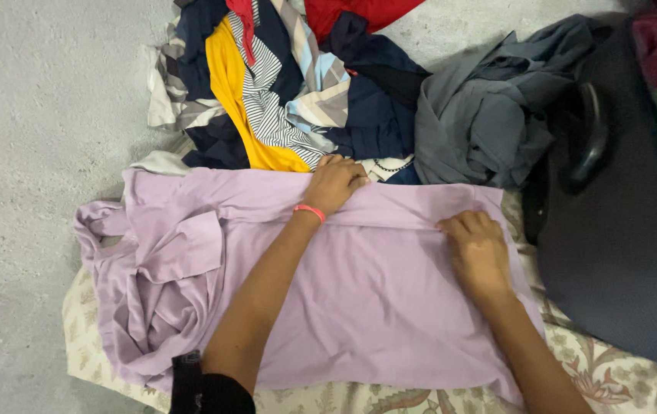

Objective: The person folds a pair of white trousers and a lavender shirt on a patterned surface, then places them inside a suitcase.

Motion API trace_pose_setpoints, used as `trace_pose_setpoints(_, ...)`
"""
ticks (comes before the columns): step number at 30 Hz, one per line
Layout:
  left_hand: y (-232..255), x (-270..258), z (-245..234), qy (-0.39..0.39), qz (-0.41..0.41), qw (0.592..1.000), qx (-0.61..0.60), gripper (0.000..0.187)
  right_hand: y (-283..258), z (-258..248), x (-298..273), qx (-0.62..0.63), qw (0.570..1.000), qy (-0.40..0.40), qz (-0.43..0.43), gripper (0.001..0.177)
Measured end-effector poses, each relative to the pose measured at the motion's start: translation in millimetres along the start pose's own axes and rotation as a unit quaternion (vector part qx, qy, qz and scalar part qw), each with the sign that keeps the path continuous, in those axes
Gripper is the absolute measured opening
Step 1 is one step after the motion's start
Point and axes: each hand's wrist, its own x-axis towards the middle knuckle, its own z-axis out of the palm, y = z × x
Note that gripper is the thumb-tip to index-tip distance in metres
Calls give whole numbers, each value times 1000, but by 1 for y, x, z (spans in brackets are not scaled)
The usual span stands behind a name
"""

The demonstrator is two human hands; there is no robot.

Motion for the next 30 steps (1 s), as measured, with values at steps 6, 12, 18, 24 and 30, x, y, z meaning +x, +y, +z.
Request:
trace_pose_setpoints(6,18,-9,-7,26,57,993,105,22,6,4,-1,31,999,-1,13,21)
trace_pose_setpoints(12,45,-40,-23,74,93,992,52,22,28,6,-4,57,992,86,68,32)
trace_pose_setpoints(18,41,-75,-21,20,152,987,46,48,64,37,18,13,977,-148,152,84)
trace_pose_setpoints(24,59,-80,-44,4,114,993,33,49,57,21,8,7,985,-141,103,88)
trace_pose_setpoints(30,105,-171,-116,39,154,986,-53,36,18,-61,-92,70,963,-254,65,69)
